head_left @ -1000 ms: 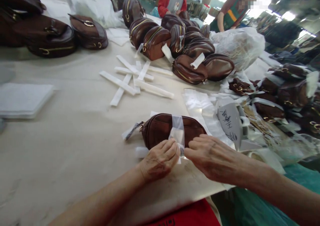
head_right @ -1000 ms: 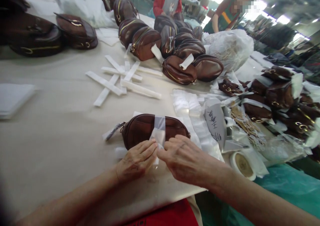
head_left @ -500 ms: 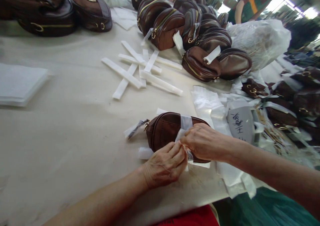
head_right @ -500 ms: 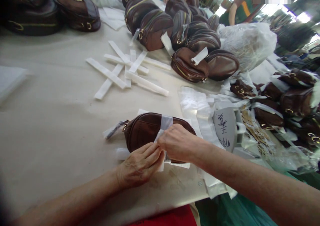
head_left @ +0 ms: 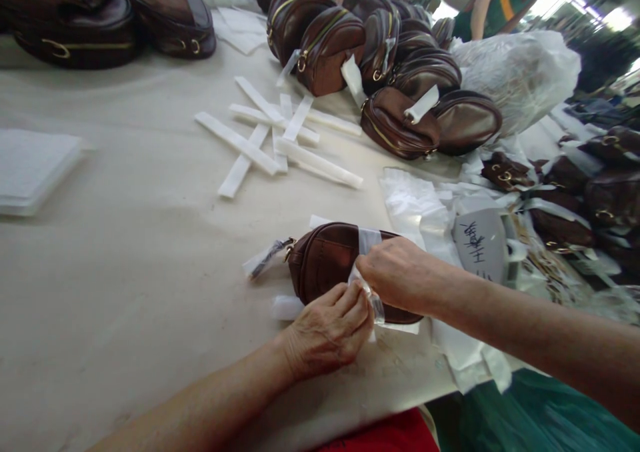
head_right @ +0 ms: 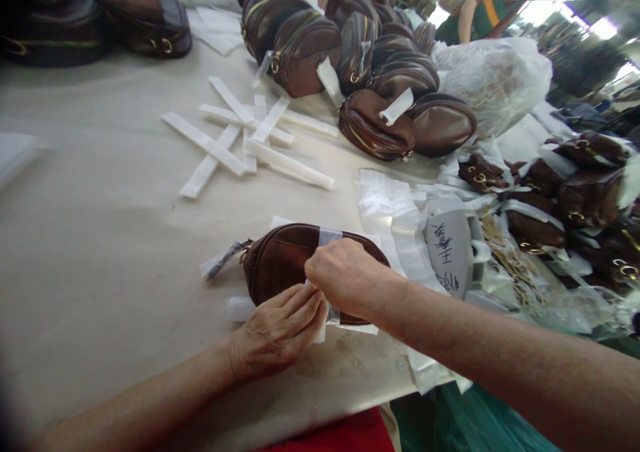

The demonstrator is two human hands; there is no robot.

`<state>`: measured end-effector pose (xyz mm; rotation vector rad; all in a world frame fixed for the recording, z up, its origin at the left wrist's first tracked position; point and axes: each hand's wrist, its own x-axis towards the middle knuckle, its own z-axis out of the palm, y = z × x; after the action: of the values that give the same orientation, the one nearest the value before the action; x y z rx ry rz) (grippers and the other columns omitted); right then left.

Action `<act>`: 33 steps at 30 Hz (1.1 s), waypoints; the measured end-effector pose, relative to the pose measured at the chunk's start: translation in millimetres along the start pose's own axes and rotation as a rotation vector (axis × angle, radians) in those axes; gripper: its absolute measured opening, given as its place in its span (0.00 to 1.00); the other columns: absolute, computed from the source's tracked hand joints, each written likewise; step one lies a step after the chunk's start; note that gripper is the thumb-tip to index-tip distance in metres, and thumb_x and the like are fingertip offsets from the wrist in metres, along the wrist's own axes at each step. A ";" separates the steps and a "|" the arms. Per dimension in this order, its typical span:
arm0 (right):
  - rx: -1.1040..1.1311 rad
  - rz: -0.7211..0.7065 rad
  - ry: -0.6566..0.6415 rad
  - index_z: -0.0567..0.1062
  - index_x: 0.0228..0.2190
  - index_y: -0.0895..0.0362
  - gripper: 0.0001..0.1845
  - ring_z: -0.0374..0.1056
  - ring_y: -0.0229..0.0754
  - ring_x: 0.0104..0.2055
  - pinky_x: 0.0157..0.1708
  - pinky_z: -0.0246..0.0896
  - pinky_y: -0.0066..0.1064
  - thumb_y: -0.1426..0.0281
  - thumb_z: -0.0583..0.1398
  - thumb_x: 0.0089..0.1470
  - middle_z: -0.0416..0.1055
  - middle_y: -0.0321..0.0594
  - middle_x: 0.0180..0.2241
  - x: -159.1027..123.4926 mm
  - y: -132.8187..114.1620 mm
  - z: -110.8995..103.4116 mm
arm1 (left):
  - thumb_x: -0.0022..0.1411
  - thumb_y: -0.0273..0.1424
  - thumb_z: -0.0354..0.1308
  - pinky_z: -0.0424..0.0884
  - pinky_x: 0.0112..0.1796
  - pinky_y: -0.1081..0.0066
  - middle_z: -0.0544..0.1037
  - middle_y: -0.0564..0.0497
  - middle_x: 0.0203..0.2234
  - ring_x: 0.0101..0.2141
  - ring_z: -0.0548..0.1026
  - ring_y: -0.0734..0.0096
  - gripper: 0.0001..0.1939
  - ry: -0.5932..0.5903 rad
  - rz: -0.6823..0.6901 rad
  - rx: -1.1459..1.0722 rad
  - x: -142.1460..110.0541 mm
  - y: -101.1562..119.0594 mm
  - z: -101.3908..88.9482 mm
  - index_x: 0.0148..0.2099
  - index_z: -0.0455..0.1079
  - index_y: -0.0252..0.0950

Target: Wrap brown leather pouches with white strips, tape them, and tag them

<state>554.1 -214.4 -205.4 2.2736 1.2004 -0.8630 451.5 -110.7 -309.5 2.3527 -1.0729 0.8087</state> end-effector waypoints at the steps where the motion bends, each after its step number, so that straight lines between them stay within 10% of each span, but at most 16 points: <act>1: -0.007 -0.010 0.020 0.76 0.28 0.62 0.08 0.72 0.46 0.28 0.24 0.55 0.29 0.79 0.56 0.49 0.76 0.49 0.24 1.1 2.1 0.5 | 0.61 0.18 0.46 0.72 0.44 0.61 0.74 0.38 0.40 0.44 0.73 0.58 0.13 -0.005 -0.001 0.006 0.1 -0.2 -0.1 0.45 0.68 0.22; 9: -0.048 -0.186 0.130 0.74 0.34 0.58 0.21 0.69 0.40 0.29 0.25 0.49 0.26 0.55 0.64 0.43 0.74 0.39 0.26 15.9 46.9 -2.2 | 0.62 0.20 0.47 0.72 0.45 0.62 0.74 0.39 0.40 0.45 0.73 0.58 0.12 -0.029 -0.002 -0.009 -0.5 0.1 -0.2 0.44 0.68 0.23; 12: 0.103 -0.153 0.131 0.73 0.31 0.56 0.16 0.67 0.37 0.27 0.24 0.49 0.25 0.58 0.64 0.44 0.73 0.35 0.27 13.9 66.3 -2.4 | 0.62 0.20 0.47 0.72 0.45 0.62 0.74 0.40 0.39 0.45 0.73 0.58 0.11 -0.031 -0.007 -0.014 -0.2 0.5 0.0 0.43 0.68 0.23; 15: 0.247 -0.090 0.427 0.73 0.29 0.57 0.06 0.65 0.35 0.27 0.27 0.55 0.25 0.67 0.62 0.49 0.72 0.37 0.28 -4.4 71.8 12.3 | 0.62 0.20 0.47 0.71 0.46 0.62 0.74 0.39 0.39 0.45 0.73 0.59 0.11 -0.017 -0.003 -0.013 0.3 0.4 -0.2 0.44 0.68 0.23; 19: 0.371 -0.162 0.878 0.73 0.34 0.57 0.09 0.66 0.38 0.34 0.34 0.62 0.28 0.75 0.53 0.56 0.71 0.42 0.32 -43.0 37.2 56.1 | 0.62 0.20 0.46 0.71 0.46 0.62 0.74 0.39 0.39 0.46 0.72 0.58 0.11 -0.007 0.006 -0.025 0.7 -0.2 -1.3 0.44 0.68 0.23; 26: 0.323 -0.017 1.058 0.71 0.47 0.59 0.20 0.64 0.43 0.42 0.39 0.63 0.35 0.81 0.50 0.55 0.69 0.46 0.37 -52.0 -29.7 132.9 | 0.62 0.21 0.46 0.71 0.47 0.61 0.75 0.40 0.40 0.47 0.71 0.55 0.11 -0.020 -0.017 -0.031 -2.5 -0.1 1.0 0.43 0.68 0.24; 33: 0.397 -0.051 1.112 0.72 0.44 0.58 0.19 0.62 0.41 0.37 0.39 0.60 0.35 0.81 0.50 0.55 0.67 0.42 0.33 -57.2 -38.1 140.6 | 0.62 0.21 0.45 0.73 0.45 0.62 0.74 0.42 0.41 0.48 0.71 0.58 0.14 -0.026 0.027 0.002 -2.5 0.2 -4.1 0.46 0.68 0.30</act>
<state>451.6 -313.8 -269.4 3.1823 1.5774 0.3107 448.7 -107.1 -308.1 2.3606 -1.1176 0.7913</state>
